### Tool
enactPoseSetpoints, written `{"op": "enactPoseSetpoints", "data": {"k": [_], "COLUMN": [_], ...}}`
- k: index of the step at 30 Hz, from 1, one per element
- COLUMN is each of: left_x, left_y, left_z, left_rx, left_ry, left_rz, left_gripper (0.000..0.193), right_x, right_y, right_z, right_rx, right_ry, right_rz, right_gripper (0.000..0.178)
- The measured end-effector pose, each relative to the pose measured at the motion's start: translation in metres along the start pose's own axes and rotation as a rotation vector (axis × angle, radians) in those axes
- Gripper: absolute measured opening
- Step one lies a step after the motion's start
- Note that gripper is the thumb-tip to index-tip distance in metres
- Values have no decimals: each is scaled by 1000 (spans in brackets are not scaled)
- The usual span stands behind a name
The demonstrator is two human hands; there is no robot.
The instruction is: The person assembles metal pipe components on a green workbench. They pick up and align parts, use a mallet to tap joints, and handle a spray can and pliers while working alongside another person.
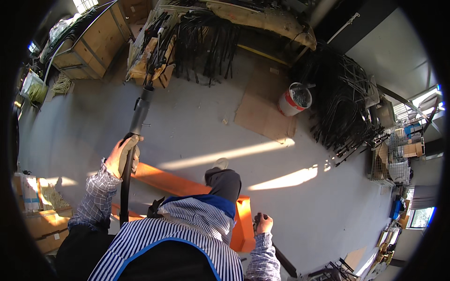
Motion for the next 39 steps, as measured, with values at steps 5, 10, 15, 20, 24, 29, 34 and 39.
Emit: {"op": "enactPoseSetpoints", "data": {"k": [5, 10, 15, 20, 24, 29, 34, 39], "left_x": [-48, -109, -137, -161, -181, -207, -213, -222], "left_y": [110, 208, 273, 317, 379, 468, 542, 594], "left_z": [158, 302, 422, 564, 738, 901, 946, 965], "left_rx": [-143, -202, -132, -182, -219, -166, -173, -280], "left_ry": [58, 179, 283, 372, 343, 445, 502, 613], "left_rz": [-21, 13, -5, -79, -136, -70, -171, -223], "left_gripper": [31, 36, 38, 33, 32, 43, 48, 40], "right_x": [3, -90, -260, -423, -565, -721, -799, -815], "right_y": [-153, -398, -636, -841, -960, -997, -974, -1063], "right_z": [221, 441, 556, 710, 879, 1066, 1131, 1066], "right_rx": [5, 340, 686, 889, 970, 1098, 1073, 924], "right_ry": [-13, -91, -267, -452, -551, -512, -702, -1059], "right_rz": [-343, -1035, -995, -782, -886, -1580, -2090, -1667], "right_gripper": [32, 34, 30, 25, 31, 38, 56, 48]}}
Point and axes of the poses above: each hand's wrist, its own z-axis towards the middle knuckle, its own x-axis out of the back of the hand, y = z × x, the point moved 7 cm from there along z, towards the middle knuckle, and after that the axes turned 8 degrees about -y, right-handed, at the moved point
